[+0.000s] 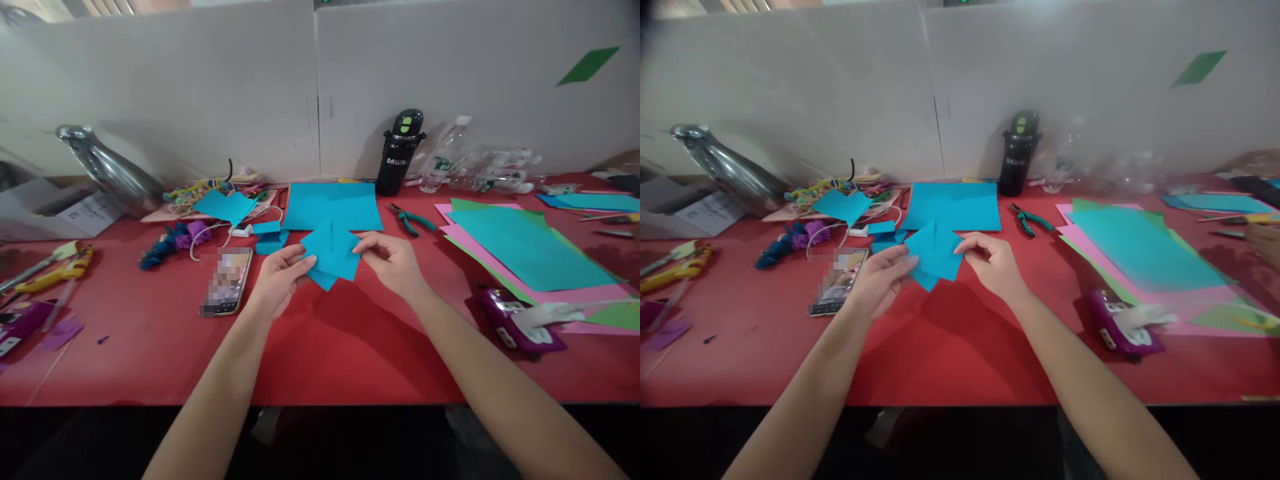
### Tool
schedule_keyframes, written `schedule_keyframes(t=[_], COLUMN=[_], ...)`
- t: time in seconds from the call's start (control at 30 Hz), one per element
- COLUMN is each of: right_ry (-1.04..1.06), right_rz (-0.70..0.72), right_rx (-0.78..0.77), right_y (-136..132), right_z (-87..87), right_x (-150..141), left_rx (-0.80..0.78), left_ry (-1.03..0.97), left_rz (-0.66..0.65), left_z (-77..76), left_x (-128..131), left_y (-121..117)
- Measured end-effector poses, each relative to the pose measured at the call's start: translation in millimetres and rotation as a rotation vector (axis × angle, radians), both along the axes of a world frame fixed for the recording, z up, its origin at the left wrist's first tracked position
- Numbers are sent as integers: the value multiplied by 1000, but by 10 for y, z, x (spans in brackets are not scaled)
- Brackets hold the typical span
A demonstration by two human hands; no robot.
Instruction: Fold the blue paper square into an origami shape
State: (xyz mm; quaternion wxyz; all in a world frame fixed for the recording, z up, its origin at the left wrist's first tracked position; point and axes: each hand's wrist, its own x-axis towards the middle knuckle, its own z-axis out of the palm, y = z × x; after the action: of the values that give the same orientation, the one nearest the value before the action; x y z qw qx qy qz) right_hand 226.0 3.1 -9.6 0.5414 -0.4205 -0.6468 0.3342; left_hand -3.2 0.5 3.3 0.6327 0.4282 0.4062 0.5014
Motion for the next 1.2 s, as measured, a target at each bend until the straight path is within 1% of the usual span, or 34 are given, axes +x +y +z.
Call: schedule_keyframes(t=[0.07,0.17,0.27,0.33,0.43,0.6,0.7,0.9,0.97,1.07,1.2], right_ry=[115,286,314,298,254,215,219,259,292,325,363], right_rz=[23,78,132,164,156,47,-2,25,-4,-62,-87], right_rx=[-57,-184,-294,-323,-320,-269,-276,-298,-302,-306,-335], right_y=[10,48,72,62,25,16,41,85,101,121,132], right_z=[7,6,-12,-30,-58,-83,-87,-83,-86,-85,-53], right_x=[-13,-13,-11,-30,-84,-122,-95,-34,-14,14,48], left_rx=[-9,10,26,36,48,44,48,78,78,68,38], left_ry=[35,45,80,90,83,133,197,293,278,213,122], left_rz=[35,42,59,65,46,35,51,95,88,36,6], left_z=[-42,-63,-55,-54,-66,-93,-87,-12,-10,-40,-59], left_x=[17,23,23,30,43,42,39,46,37,10,-29], left_y=[3,1,-7,-14,-21,-20,-22,-42,-40,-20,11])
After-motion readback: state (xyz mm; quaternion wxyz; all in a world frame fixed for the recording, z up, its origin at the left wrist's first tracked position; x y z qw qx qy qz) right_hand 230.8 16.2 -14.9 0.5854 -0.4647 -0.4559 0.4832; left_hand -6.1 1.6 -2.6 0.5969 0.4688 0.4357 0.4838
